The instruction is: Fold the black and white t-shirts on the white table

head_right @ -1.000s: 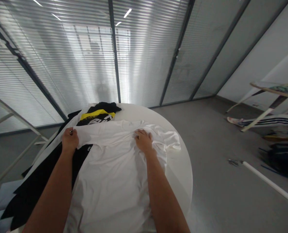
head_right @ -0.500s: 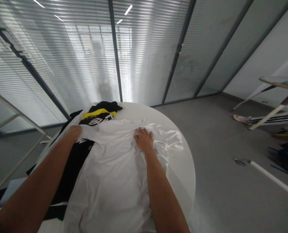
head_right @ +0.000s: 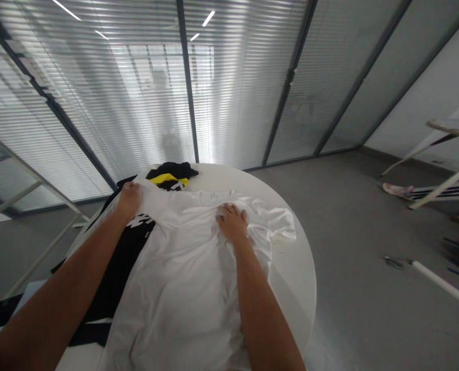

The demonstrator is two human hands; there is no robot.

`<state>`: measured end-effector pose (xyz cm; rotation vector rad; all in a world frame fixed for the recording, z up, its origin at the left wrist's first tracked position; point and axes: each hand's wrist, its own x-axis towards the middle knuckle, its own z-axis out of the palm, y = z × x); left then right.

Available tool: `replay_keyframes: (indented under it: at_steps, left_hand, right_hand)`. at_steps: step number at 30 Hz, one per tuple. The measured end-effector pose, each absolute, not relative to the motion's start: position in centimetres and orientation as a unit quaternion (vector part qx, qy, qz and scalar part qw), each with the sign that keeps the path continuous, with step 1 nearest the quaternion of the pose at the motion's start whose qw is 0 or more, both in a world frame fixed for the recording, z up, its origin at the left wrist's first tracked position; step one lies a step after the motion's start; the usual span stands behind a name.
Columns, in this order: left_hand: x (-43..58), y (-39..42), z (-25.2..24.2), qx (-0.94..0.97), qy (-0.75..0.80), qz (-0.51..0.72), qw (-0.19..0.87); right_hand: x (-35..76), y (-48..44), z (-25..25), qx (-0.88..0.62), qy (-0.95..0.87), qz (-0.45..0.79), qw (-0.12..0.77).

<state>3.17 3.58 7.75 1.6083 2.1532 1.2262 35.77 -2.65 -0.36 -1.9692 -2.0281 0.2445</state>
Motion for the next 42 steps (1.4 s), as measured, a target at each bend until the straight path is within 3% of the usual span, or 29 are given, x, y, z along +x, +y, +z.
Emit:
replay_keyframes:
  at_steps: [5,9,22,27,36,42]
  left_hand:
    - [7.4,2.2,7.7,0.631,0.649,0.403,0.133]
    - [9.8,1.2,6.5,0.739,0.588,0.262,0.2]
    - [9.3,0.3,1.3,0.823,0.564,0.058,-0.02]
    - [9.1,2.4,2.0,0.807,0.587,0.064,-0.009]
    - [8.8,2.6,1.0,0.832,0.546,0.094,-0.036]
    - [11.0,1.4,2.6,0.79,0.597,0.125,-0.061]
  right_hand:
    - [35.8,-2.6,-0.3,-0.687,-0.702,0.093,0.161]
    - [35.8,-2.6,-0.4,-0.679,-0.708,0.087,0.176]
    - [36.1,-2.2,-0.1,-0.694,-0.683,0.098,0.207]
    - [33.7,-2.8,0.9,-0.65,-0.716,0.091,0.238]
    - [30.6,-4.0,-0.3,-0.592,-0.788,0.088,0.146]
    - [31.7,-3.1,0.4,-0.593,-0.773,0.128,0.186]
